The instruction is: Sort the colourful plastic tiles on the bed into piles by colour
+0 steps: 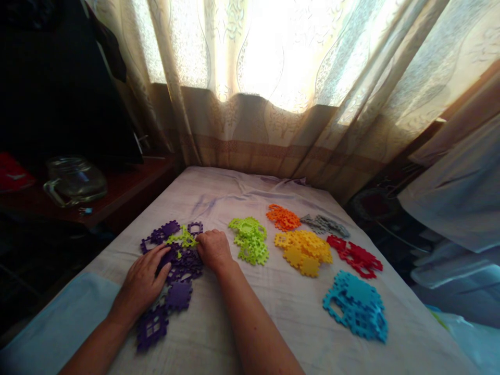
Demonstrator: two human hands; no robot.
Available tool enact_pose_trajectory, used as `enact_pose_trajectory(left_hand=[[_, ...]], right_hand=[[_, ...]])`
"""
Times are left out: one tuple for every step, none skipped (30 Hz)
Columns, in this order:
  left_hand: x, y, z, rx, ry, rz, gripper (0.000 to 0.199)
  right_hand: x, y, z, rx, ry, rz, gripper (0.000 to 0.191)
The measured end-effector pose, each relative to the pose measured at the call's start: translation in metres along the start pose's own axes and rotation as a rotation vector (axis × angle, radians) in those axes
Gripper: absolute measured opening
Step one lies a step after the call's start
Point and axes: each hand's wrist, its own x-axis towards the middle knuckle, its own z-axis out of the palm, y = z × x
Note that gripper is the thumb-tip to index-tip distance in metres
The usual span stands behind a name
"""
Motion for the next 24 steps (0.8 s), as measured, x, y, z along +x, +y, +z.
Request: enact_pose_trajectory(left_hand=[[0.000, 0.000, 0.000, 0.002, 0.002, 0.000, 0.039], [0.001, 0.000, 0.000, 0.002, 0.005, 0.003, 0.040], [0.001, -0.001, 0.000, -0.002, 0.010, 0.005, 0.040], [0.001, -0.001, 0.000, -0.008, 0.018, 0.008, 0.041], [0.002, -0.002, 0.000, -0.017, 0.028, 0.010, 0.041], [0.002, -0.003, 0.000, -0.028, 0.039, 0.010, 0.042], [0.002, -0.004, 0.000, -0.039, 0.051, 0.008, 0.043], [0.003, -0.004, -0.001, -0.049, 0.061, 0.004, 0.043], [0.003, -0.004, -0.001, -0.057, 0.070, -0.004, 0.044], [0.003, -0.004, -0.001, -0.064, 0.076, -0.014, 0.044], [0.003, -0.004, -0.002, -0.069, 0.079, -0.024, 0.044], [0.003, -0.003, -0.003, -0.071, 0.079, -0.036, 0.044], [0.004, -0.002, -0.004, -0.071, 0.078, -0.050, 0.043], [0.004, -0.001, -0.005, -0.067, 0.075, -0.067, 0.043], [0.005, 0.000, -0.007, -0.059, 0.072, -0.089, 0.043], [0.006, 0.001, -0.009, -0.047, 0.065, -0.113, 0.043], [0.008, 0.001, -0.012, -0.030, 0.053, -0.139, 0.043], [0.010, 0.001, -0.014, -0.009, 0.031, -0.164, 0.043], [0.013, 0.000, -0.017, 0.017, -0.003, -0.187, 0.043], [0.017, 0.000, -0.020, 0.050, -0.056, -0.212, 0.044], [0.021, -0.001, -0.023, 0.085, -0.122, -0.237, 0.045], [0.025, -0.003, -0.026, 0.118, -0.189, -0.261, 0.046], [0.028, -0.004, -0.028, 0.146, -0.250, -0.283, 0.047], [0.032, -0.005, -0.030, 0.167, -0.300, -0.300, 0.047]], right_hand=[[-0.002, 0.002, 0.000, 0.007, 0.014, 0.011, 0.020], [-0.004, 0.004, -0.001, 0.017, 0.039, 0.025, 0.019], [-0.007, 0.007, -0.003, 0.031, 0.078, 0.042, 0.018], [-0.010, 0.012, -0.005, 0.049, 0.129, 0.057, 0.017], [-0.015, 0.018, -0.007, 0.068, 0.191, 0.071, 0.016], [-0.020, 0.025, -0.010, 0.084, 0.258, 0.084, 0.015], [-0.027, 0.033, -0.012, 0.095, 0.326, 0.100, 0.014], [-0.035, 0.042, -0.015, 0.098, 0.388, 0.120, 0.014], [-0.043, 0.052, -0.017, 0.092, 0.440, 0.145, 0.013], [-0.052, 0.062, -0.019, 0.078, 0.483, 0.174, 0.013], [-0.062, 0.071, -0.019, 0.057, 0.518, 0.206, 0.014], [-0.071, 0.080, -0.020, 0.033, 0.542, 0.236, 0.014], [-0.080, 0.088, -0.019, 0.007, 0.558, 0.261, 0.015], [-0.088, 0.094, -0.018, -0.018, 0.569, 0.281, 0.016], [-0.096, 0.098, -0.017, -0.039, 0.576, 0.293, 0.016], [-0.102, 0.101, -0.015, -0.051, 0.581, 0.297, 0.017], [-0.107, 0.102, -0.014, -0.055, 0.586, 0.293, 0.017], [-0.112, 0.101, -0.013, -0.052, 0.595, 0.283, 0.018], [-0.116, 0.098, -0.012, -0.044, 0.608, 0.266, 0.018], [-0.120, 0.094, -0.011, -0.031, 0.620, 0.244, 0.018], [-0.124, 0.090, -0.009, -0.017, 0.627, 0.217, 0.018], [-0.128, 0.085, -0.008, -0.002, 0.628, 0.190, 0.019], [-0.132, 0.079, -0.006, 0.014, 0.622, 0.162, 0.019], [-0.136, 0.074, -0.004, 0.034, 0.610, 0.137, 0.019]])
